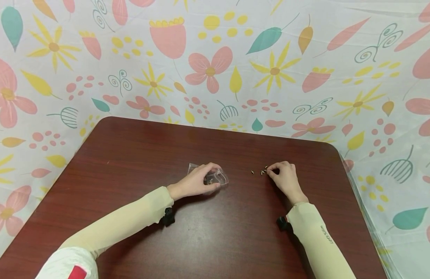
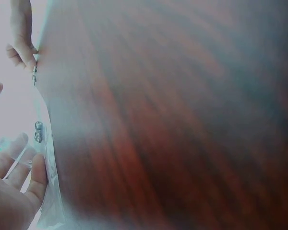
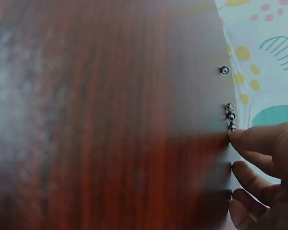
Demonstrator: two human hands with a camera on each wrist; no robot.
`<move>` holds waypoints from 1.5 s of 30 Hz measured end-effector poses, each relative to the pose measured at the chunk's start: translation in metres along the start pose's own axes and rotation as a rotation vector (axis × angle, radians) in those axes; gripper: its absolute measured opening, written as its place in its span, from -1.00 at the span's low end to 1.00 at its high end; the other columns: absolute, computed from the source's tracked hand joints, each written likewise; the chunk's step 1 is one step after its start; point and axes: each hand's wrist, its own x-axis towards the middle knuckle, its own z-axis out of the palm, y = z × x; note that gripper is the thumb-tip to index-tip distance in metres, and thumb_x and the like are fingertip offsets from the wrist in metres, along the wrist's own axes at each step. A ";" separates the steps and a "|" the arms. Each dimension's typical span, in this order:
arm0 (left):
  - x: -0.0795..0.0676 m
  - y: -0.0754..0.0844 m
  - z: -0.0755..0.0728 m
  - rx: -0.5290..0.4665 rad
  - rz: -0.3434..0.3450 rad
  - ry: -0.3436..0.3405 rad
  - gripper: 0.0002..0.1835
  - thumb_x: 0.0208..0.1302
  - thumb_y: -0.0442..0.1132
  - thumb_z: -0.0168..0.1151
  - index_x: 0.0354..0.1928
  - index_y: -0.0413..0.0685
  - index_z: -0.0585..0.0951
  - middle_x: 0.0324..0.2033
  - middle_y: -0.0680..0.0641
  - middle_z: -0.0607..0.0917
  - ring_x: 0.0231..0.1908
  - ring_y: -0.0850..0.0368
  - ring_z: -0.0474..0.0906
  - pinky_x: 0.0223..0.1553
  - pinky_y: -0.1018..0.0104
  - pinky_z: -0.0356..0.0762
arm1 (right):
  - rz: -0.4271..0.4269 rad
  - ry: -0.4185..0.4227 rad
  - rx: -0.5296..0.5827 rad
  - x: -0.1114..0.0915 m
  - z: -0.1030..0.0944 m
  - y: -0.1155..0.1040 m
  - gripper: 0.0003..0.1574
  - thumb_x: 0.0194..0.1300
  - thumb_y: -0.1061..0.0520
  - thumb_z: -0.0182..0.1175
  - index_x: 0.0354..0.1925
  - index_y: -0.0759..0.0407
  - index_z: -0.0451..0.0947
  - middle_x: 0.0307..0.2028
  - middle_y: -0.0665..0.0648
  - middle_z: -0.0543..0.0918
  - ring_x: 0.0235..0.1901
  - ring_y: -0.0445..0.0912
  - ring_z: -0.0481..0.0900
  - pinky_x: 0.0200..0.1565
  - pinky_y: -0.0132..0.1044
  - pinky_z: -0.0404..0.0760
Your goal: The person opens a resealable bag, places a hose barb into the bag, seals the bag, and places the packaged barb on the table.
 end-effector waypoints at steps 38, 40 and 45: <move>0.000 0.000 -0.001 -0.012 0.011 -0.020 -0.44 0.41 -0.04 0.33 0.37 0.05 0.44 0.24 -0.07 0.63 0.31 0.04 0.50 0.33 0.11 0.45 | 0.043 -0.063 0.001 -0.002 -0.003 -0.007 -0.83 0.43 0.28 0.24 -0.18 0.39 0.70 0.06 0.54 0.53 0.20 0.46 0.27 0.29 0.31 0.22; -0.001 0.000 -0.001 -0.010 0.012 -0.022 -0.44 0.41 -0.03 0.33 0.37 0.05 0.44 0.25 -0.07 0.63 0.31 0.04 0.50 0.34 0.11 0.44 | 0.042 -0.060 0.005 -0.003 -0.003 -0.007 -0.83 0.44 0.28 0.23 -0.17 0.40 0.70 0.06 0.55 0.53 0.20 0.47 0.27 0.29 0.32 0.22; -0.001 0.000 -0.001 -0.007 0.015 -0.022 -0.44 0.41 -0.03 0.33 0.38 0.05 0.44 0.25 -0.07 0.63 0.31 0.04 0.50 0.34 0.11 0.43 | 0.044 -0.054 0.008 -0.006 -0.003 -0.006 -0.82 0.46 0.27 0.22 -0.16 0.41 0.69 0.07 0.55 0.54 0.20 0.47 0.29 0.28 0.31 0.23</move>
